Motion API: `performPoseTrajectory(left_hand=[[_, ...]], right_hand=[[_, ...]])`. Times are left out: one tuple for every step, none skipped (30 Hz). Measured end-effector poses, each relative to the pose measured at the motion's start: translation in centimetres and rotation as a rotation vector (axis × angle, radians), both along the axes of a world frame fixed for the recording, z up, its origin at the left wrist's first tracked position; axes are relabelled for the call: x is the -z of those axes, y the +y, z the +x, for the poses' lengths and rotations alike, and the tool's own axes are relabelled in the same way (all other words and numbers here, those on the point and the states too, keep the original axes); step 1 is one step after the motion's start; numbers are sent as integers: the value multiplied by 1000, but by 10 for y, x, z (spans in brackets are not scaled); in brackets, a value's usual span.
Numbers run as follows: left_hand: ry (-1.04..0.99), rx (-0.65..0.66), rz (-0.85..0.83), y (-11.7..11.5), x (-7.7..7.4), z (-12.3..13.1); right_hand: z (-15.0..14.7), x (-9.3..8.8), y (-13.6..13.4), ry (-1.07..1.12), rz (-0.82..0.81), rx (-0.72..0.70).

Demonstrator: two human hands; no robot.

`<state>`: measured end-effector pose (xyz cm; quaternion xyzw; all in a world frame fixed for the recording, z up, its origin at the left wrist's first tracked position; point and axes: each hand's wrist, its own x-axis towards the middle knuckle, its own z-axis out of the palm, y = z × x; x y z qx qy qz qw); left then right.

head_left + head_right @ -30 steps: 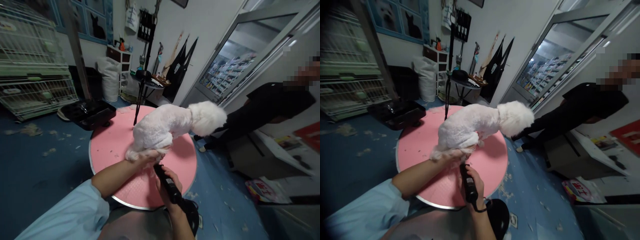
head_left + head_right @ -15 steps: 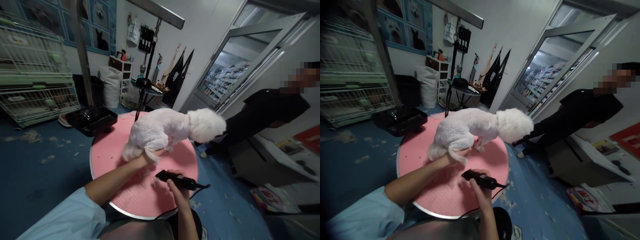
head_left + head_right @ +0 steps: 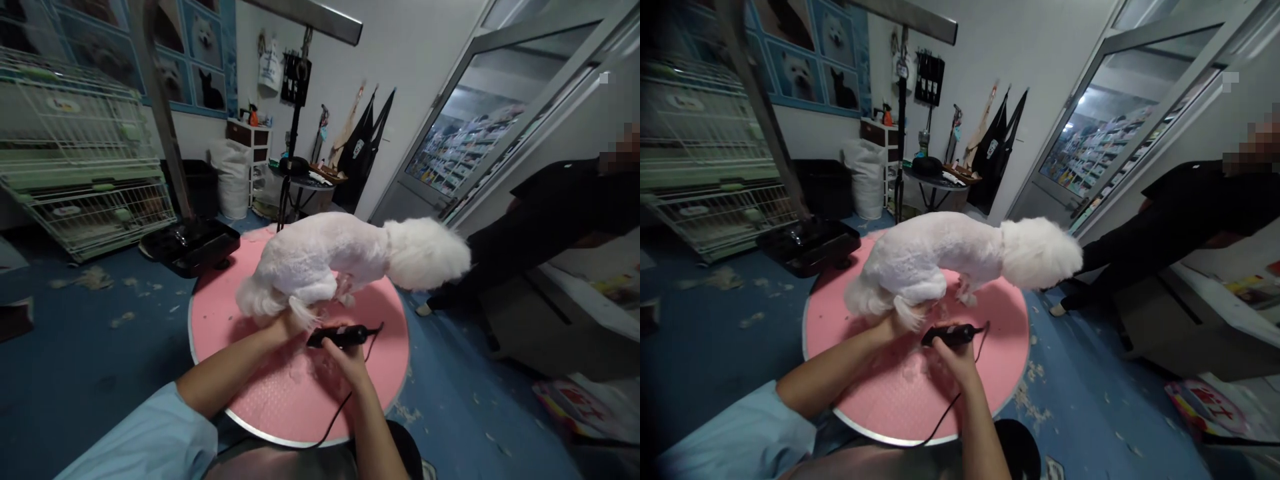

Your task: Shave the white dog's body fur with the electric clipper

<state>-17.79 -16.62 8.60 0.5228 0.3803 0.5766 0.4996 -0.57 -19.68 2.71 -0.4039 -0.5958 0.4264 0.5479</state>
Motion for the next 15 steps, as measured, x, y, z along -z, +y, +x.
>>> performPoseTrajectory(left_hand=[[8,32,-8,-2,0,0],[24,59,-16,-3,0,-1],[45,76,-21,-4,-1,-1],[68,82,-22,-4,-1,-1],[88,72,-19,-4,-1,-1],[101,59,-15,-3,-1,0],[108,49,-12,-3,-2,1],[112,50,-11,-3,-3,1],[115,49,-8,-3,-5,2],[118,38,-5,-4,-7,2],[122,16,-2,-6,-9,2],[125,-14,3,-8,-12,1],[128,-46,10,-10,-15,1],[132,-71,16,-12,-17,1],[136,-85,24,-14,-19,1]], right_hand=[[3,-1,-2,57,-11,44],[6,-3,-3,112,-11,74],[7,-7,-4,151,-3,78],[6,-10,-4,165,7,57],[5,-12,-3,152,10,21],[4,-12,-2,120,3,-17],[2,-11,-2,84,-17,-41],[2,-8,-2,57,-42,-55],[3,-5,-3,39,-68,-66],[4,-3,-3,32,-89,-73],[7,-1,-4,39,-102,-72],[11,-2,-5,67,-104,-57],[14,-5,-5,115,-98,-31],[17,-9,-5,174,-81,-2],[19,-15,-4,234,-55,26]])
